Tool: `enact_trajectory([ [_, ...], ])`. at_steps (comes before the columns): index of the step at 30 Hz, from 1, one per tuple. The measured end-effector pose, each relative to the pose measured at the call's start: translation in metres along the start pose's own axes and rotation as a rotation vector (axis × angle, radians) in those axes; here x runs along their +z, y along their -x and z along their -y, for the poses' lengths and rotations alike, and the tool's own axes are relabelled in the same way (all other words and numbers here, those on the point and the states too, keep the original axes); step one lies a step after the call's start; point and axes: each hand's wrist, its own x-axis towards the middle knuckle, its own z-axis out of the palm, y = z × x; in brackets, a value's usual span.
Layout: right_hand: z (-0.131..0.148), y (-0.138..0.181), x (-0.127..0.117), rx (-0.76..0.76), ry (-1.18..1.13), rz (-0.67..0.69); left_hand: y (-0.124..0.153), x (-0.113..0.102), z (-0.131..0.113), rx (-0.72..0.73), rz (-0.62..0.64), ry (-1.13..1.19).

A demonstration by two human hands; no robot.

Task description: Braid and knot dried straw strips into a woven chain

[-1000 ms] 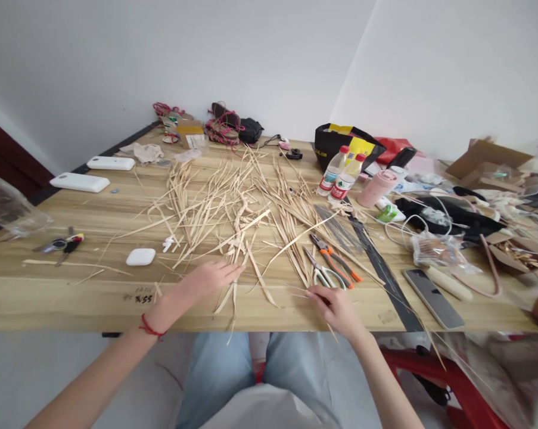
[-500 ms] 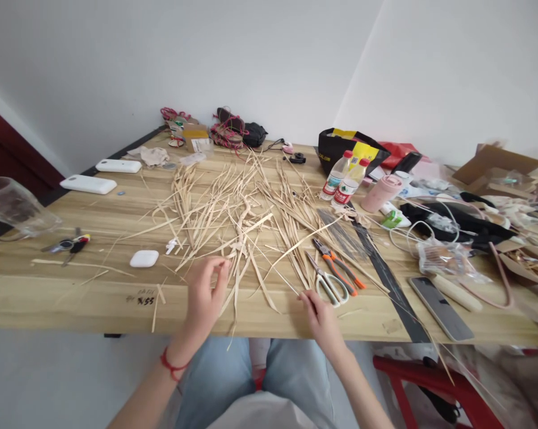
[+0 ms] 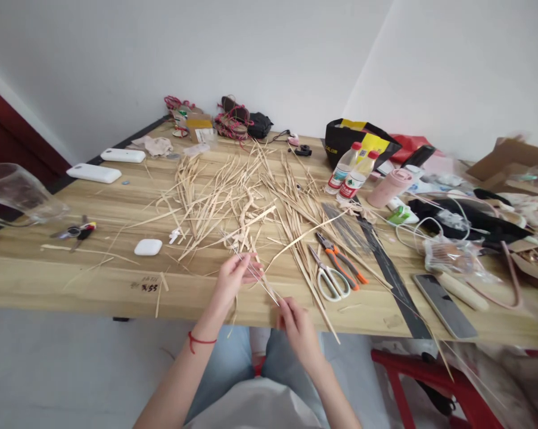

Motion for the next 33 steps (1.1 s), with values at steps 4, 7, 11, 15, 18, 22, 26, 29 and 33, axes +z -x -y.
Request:
enact_trajectory([
  [4, 0.003, 0.001, -0.004, 0.01, -0.146, 0.116, -0.005, -0.005, -0.004, 0.02, 0.038, 0.043],
  [7, 0.006, 0.001, 0.004, 0.006, -0.184, 0.056, 0.002, 0.009, 0.004, -0.062, 0.069, 0.011],
  [11, 0.005, -0.003, 0.0, 0.013, -0.108, 0.048, 0.011, 0.027, 0.016, -0.165, 0.197, -0.045],
  [15, -0.013, -0.027, -0.059, -0.043, 0.276, -0.191, 0.005, 0.024, 0.01, -0.141, 0.171, -0.03],
  [18, -0.036, -0.057, -0.119, -0.1, 0.684, -0.45, -0.002, 0.019, -0.002, -0.145, 0.178, -0.026],
  [22, -0.057, -0.087, -0.163, -0.074, 0.982, -0.3, -0.007, 0.021, -0.011, -0.137, 0.165, -0.016],
  [26, -0.05, -0.1, -0.164, 0.032, 1.089, -0.172, -0.01, 0.028, -0.011, -0.115, 0.158, -0.017],
  [29, -0.037, -0.108, -0.162, 0.177, 1.124, -0.061, -0.012, 0.034, -0.012, -0.101, 0.164, -0.022],
  [33, -0.025, -0.121, -0.174, 0.264, 1.135, 0.026, -0.016, 0.036, -0.018, -0.072, 0.14, -0.016],
])
